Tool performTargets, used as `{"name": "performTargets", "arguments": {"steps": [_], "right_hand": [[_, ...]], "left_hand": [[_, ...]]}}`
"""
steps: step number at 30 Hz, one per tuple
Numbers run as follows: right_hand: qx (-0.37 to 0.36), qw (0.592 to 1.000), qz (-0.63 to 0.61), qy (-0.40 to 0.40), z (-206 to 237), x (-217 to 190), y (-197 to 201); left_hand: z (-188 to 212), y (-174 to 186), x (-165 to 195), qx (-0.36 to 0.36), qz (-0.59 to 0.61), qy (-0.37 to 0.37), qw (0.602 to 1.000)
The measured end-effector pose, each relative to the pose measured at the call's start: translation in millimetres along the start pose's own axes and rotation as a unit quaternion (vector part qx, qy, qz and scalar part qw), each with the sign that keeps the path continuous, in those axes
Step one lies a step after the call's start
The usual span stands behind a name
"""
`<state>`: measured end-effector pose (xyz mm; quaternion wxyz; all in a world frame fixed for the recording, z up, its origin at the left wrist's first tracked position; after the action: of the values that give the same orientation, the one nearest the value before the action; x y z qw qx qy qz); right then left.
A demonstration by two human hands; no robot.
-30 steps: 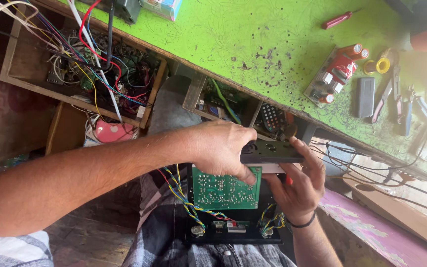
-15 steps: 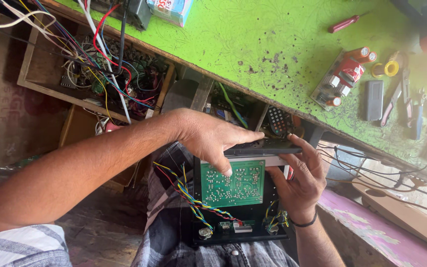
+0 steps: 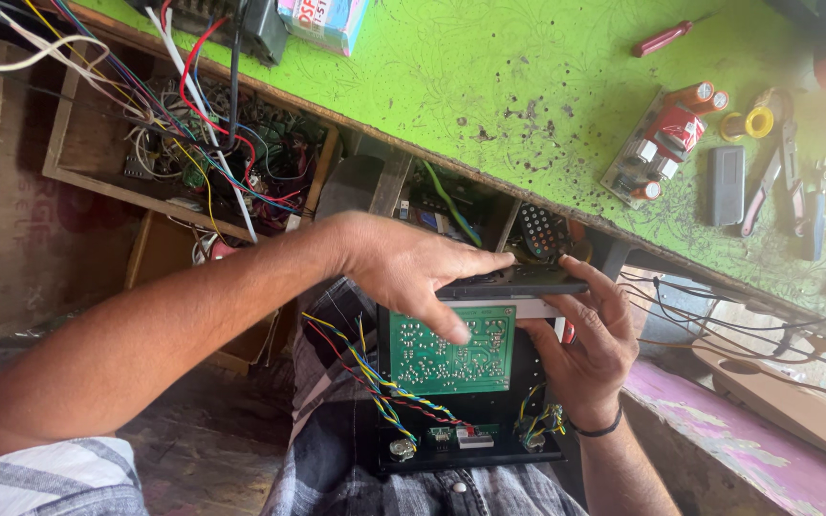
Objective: The person works on an amplifier chassis resting on their lap, fitting a black perforated panel onto the case and aligning it with the internal green circuit board. They remove and reposition a small red capacitor module, then use a screwdriver to fasten the panel and hold the closed case.
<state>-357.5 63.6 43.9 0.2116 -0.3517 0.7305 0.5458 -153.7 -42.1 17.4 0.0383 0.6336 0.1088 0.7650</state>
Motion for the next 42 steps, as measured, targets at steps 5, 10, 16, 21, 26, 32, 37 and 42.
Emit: {"name": "performTargets", "arguments": {"steps": [5, 10, 16, 21, 26, 32, 37, 42], "right_hand": [[0.006, 1.000, -0.013, -0.001, 0, -4, 3], [0.002, 0.997, -0.057, 0.056, 4, -2, 8], [0.058, 0.965, -0.252, -0.046, 9, 16, 22], [-0.051, 0.952, -0.259, -0.153, 16, 28, -1], [-0.077, 0.962, -0.119, -0.233, 16, 42, 7], [0.038, 0.996, 0.025, -0.075, -14, 21, 34], [0.094, 0.994, 0.025, 0.050, 1, -17, 28], [0.007, 0.993, -0.098, -0.059, 13, 8, 5]], "left_hand": [[1, -4, 15, 0.067, -0.045, 0.067, 0.994], [8, -6, 24, 0.087, -0.042, 0.047, 0.994], [14, -4, 18, 0.084, -0.035, 0.033, 0.995], [8, -4, 3, 0.057, -0.009, 0.083, 0.995], [12, -2, -1, 0.053, 0.001, 0.091, 0.994], [13, -1, 7, 0.051, 0.010, 0.094, 0.994], [15, -2, 17, 0.086, -0.023, 0.085, 0.992], [12, -2, 16, 0.072, -0.019, 0.102, 0.992]]}}
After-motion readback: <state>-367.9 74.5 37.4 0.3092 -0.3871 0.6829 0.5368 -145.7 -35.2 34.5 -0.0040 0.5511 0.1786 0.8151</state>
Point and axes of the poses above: each hand's wrist, its own z-axis away from the middle knuckle, its own y-axis out of the back of the hand, x = y × z, the point moved 4 cm from there along -z, towards the middle knuckle, and after that the axes turned 3 degrees about -z, right-handed, at the moved point
